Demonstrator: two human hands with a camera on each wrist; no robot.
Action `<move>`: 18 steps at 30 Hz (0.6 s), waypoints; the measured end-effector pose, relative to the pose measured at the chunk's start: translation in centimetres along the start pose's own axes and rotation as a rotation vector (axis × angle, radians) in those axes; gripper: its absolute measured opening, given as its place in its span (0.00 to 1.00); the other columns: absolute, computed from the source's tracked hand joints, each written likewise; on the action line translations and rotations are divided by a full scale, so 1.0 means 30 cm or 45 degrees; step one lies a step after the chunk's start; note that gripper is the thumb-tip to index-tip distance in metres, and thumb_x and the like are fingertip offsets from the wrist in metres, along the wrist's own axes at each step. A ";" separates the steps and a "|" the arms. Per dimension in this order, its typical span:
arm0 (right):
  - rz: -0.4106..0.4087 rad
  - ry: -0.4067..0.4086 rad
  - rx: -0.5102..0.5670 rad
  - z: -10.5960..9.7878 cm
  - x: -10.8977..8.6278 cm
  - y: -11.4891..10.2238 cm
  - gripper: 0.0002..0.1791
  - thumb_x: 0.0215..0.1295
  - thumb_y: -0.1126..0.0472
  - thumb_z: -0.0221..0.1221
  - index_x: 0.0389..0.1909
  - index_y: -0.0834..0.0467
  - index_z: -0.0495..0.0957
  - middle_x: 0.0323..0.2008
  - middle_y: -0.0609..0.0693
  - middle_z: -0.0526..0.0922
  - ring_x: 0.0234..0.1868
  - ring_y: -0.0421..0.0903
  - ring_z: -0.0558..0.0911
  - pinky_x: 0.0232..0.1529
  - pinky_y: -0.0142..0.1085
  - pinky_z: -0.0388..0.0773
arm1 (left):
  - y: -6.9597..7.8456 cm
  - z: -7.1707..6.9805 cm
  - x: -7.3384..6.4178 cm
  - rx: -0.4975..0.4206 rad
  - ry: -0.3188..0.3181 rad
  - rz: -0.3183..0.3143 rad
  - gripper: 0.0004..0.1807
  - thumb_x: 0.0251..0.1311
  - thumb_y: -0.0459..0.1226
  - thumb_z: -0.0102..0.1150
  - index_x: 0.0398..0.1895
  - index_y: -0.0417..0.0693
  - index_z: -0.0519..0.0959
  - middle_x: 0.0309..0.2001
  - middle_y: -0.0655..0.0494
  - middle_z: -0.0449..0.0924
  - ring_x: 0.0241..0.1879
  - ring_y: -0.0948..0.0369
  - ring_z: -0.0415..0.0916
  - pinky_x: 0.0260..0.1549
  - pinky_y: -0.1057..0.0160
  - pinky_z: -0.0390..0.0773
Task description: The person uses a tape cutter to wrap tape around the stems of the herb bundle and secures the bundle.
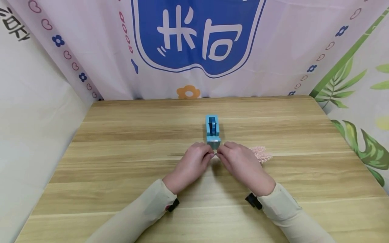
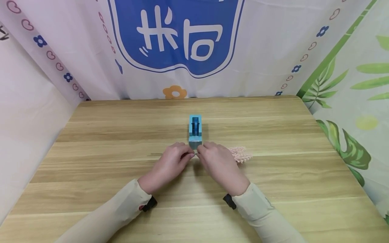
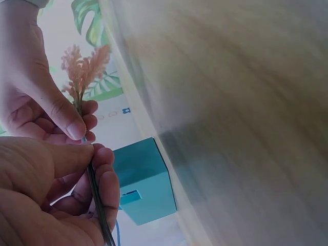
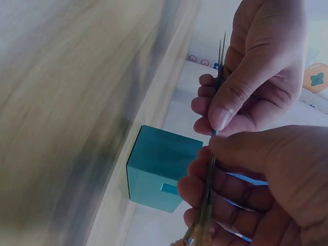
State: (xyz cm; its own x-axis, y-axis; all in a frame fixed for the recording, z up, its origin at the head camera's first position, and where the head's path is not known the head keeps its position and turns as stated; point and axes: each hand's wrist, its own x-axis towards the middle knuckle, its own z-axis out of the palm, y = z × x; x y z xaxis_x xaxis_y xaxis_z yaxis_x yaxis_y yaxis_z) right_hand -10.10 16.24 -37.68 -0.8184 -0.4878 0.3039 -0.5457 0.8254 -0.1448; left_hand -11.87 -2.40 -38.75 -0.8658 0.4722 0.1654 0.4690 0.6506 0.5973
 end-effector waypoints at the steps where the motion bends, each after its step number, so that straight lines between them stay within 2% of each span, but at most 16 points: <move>1: -0.002 0.003 -0.002 0.002 0.000 0.001 0.02 0.70 0.61 0.68 0.38 0.55 0.87 0.33 0.46 0.84 0.34 0.42 0.83 0.34 0.36 0.83 | -0.001 0.001 0.000 -0.002 0.005 0.001 0.06 0.72 0.33 0.63 0.40 0.41 0.88 0.38 0.52 0.88 0.39 0.59 0.80 0.42 0.61 0.82; 6: -0.008 0.018 -0.006 0.008 0.002 0.004 0.02 0.70 0.61 0.68 0.39 0.55 0.88 0.34 0.45 0.85 0.36 0.42 0.85 0.36 0.36 0.85 | -0.003 0.004 0.001 0.004 0.011 -0.003 0.06 0.73 0.33 0.63 0.40 0.42 0.87 0.38 0.52 0.87 0.39 0.60 0.80 0.41 0.63 0.81; 11: -0.022 0.047 0.000 0.012 0.005 0.010 0.02 0.69 0.61 0.69 0.39 0.55 0.88 0.36 0.45 0.87 0.38 0.43 0.86 0.39 0.37 0.86 | -0.003 0.007 0.003 0.052 0.000 -0.015 0.09 0.75 0.35 0.60 0.40 0.41 0.88 0.34 0.53 0.85 0.34 0.61 0.75 0.35 0.65 0.77; 18: -0.020 0.053 0.008 0.021 0.009 0.017 0.02 0.70 0.61 0.68 0.37 0.55 0.86 0.32 0.45 0.85 0.31 0.41 0.82 0.33 0.36 0.81 | -0.006 0.004 0.010 0.070 -0.023 -0.035 0.09 0.75 0.35 0.59 0.40 0.41 0.88 0.35 0.53 0.85 0.34 0.61 0.74 0.36 0.65 0.76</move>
State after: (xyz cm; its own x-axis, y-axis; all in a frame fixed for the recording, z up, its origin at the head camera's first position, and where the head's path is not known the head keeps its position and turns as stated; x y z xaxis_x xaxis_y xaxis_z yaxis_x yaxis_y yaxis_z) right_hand -10.71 16.36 -38.27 -0.8015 -0.4882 0.3454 -0.5596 0.8159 -0.1452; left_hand -12.19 -2.28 -38.90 -0.8754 0.4642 0.1349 0.4545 0.6950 0.5571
